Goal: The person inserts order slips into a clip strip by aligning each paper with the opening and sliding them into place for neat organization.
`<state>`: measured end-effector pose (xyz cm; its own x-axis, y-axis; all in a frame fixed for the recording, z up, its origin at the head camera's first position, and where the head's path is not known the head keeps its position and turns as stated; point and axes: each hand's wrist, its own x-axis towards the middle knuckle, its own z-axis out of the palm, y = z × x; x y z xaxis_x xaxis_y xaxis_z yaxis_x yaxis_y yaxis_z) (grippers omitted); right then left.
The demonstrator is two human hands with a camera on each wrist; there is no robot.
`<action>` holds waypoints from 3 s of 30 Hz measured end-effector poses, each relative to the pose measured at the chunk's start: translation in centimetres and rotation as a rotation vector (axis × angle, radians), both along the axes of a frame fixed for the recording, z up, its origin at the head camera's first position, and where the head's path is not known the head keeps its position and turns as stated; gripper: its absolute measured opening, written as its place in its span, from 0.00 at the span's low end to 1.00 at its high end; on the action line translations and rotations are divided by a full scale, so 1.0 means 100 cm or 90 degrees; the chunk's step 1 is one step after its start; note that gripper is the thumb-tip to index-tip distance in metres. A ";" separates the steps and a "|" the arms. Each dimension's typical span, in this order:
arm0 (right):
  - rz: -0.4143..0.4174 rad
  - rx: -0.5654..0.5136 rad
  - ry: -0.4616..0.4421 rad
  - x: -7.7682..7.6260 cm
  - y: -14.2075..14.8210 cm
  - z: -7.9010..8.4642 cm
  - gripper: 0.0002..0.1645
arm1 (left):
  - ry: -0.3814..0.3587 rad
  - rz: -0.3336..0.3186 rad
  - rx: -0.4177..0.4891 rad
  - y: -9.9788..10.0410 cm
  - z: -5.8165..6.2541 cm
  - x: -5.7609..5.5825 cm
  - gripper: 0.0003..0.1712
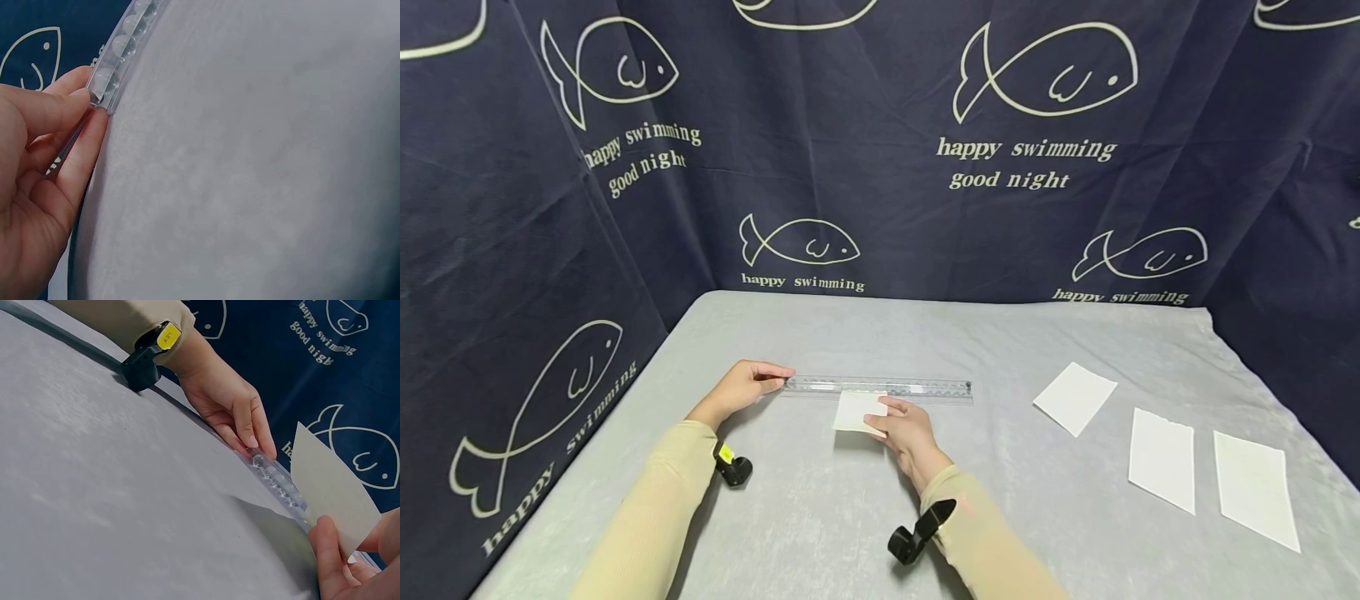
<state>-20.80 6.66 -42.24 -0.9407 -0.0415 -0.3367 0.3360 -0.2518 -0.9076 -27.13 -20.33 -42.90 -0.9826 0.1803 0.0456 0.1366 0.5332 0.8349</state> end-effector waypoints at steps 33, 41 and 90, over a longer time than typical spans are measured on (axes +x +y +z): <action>-0.001 0.012 -0.009 0.003 0.022 0.003 0.32 | 0.008 -0.006 -0.005 0.000 0.000 0.000 0.13; -0.006 0.006 -0.009 0.003 0.026 0.004 0.32 | 0.004 -0.005 -0.008 0.000 -0.001 0.000 0.13; -0.008 -0.004 -0.005 0.005 0.064 0.007 0.37 | -0.004 0.000 -0.015 0.001 0.003 0.001 0.13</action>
<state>-20.29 13.08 -41.58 -0.9386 -0.0317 -0.3434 0.3394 -0.2622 -0.9034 -27.02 -20.18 -42.63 -0.9827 0.1818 0.0351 0.1316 0.5528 0.8229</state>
